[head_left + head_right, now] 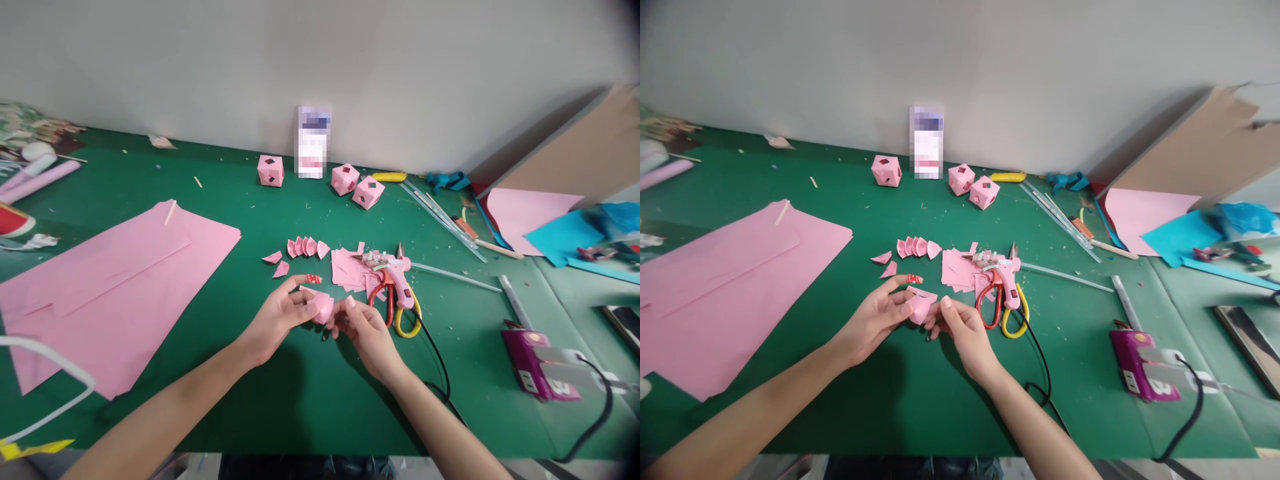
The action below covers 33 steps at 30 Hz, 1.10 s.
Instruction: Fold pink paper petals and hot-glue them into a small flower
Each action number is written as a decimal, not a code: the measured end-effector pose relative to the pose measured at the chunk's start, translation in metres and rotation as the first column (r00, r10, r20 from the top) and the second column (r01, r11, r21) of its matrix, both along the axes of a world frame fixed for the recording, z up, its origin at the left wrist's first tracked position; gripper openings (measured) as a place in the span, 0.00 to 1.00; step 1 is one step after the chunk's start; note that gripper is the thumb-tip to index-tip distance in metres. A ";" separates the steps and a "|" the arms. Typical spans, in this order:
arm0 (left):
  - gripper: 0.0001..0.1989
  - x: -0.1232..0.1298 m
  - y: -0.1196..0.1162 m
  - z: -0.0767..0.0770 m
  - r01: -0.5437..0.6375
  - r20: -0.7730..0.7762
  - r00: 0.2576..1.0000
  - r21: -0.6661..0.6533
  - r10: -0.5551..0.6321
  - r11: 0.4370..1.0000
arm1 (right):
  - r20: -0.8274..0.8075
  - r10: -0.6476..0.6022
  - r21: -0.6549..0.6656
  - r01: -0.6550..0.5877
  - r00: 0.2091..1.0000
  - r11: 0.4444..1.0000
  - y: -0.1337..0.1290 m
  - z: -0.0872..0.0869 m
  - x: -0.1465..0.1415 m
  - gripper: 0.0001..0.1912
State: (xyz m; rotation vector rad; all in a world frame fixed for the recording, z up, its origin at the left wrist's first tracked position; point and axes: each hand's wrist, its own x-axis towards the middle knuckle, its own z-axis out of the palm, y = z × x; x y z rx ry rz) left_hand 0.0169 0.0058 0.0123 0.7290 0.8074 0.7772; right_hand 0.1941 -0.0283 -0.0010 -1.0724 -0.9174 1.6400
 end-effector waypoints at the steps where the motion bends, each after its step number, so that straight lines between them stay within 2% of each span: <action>1: 0.26 0.000 0.000 0.000 0.008 0.009 1.000 -0.001 -0.008 1.000 | -0.026 0.001 -0.003 -0.001 1.000 1.000 0.000 0.000 0.000 0.20; 4: 0.26 -0.001 -0.001 -0.003 0.027 0.035 0.999 0.016 -0.028 1.000 | -0.058 -0.003 -0.024 0.002 0.998 1.000 0.000 -0.002 0.001 0.12; 9: 0.25 -0.002 -0.001 -0.005 0.090 0.024 0.996 0.047 -0.091 0.995 | -0.011 -0.033 -0.043 0.033 0.999 0.999 -0.001 -0.005 0.002 0.12; 14: 0.25 -0.002 -0.001 -0.003 0.131 -0.010 0.991 0.045 -0.130 0.990 | 0.025 0.001 0.035 -0.002 1.000 0.999 -0.003 0.000 0.002 0.12; 19: 0.28 -0.003 -0.002 -0.007 0.130 0.073 0.988 0.074 -0.135 0.989 | -0.031 -0.036 0.019 0.036 0.999 0.999 -0.002 -0.002 0.000 0.13; 26: 0.25 -0.004 -0.002 -0.012 0.111 0.109 0.985 0.172 -0.131 0.979 | -0.208 -0.135 -0.109 0.114 0.969 0.987 0.005 -0.012 0.010 0.15; 33: 0.25 -0.001 0.000 -0.009 0.067 0.060 0.995 0.115 -0.074 0.991 | -0.173 -0.100 -0.136 0.077 0.980 0.988 0.004 -0.009 0.005 0.18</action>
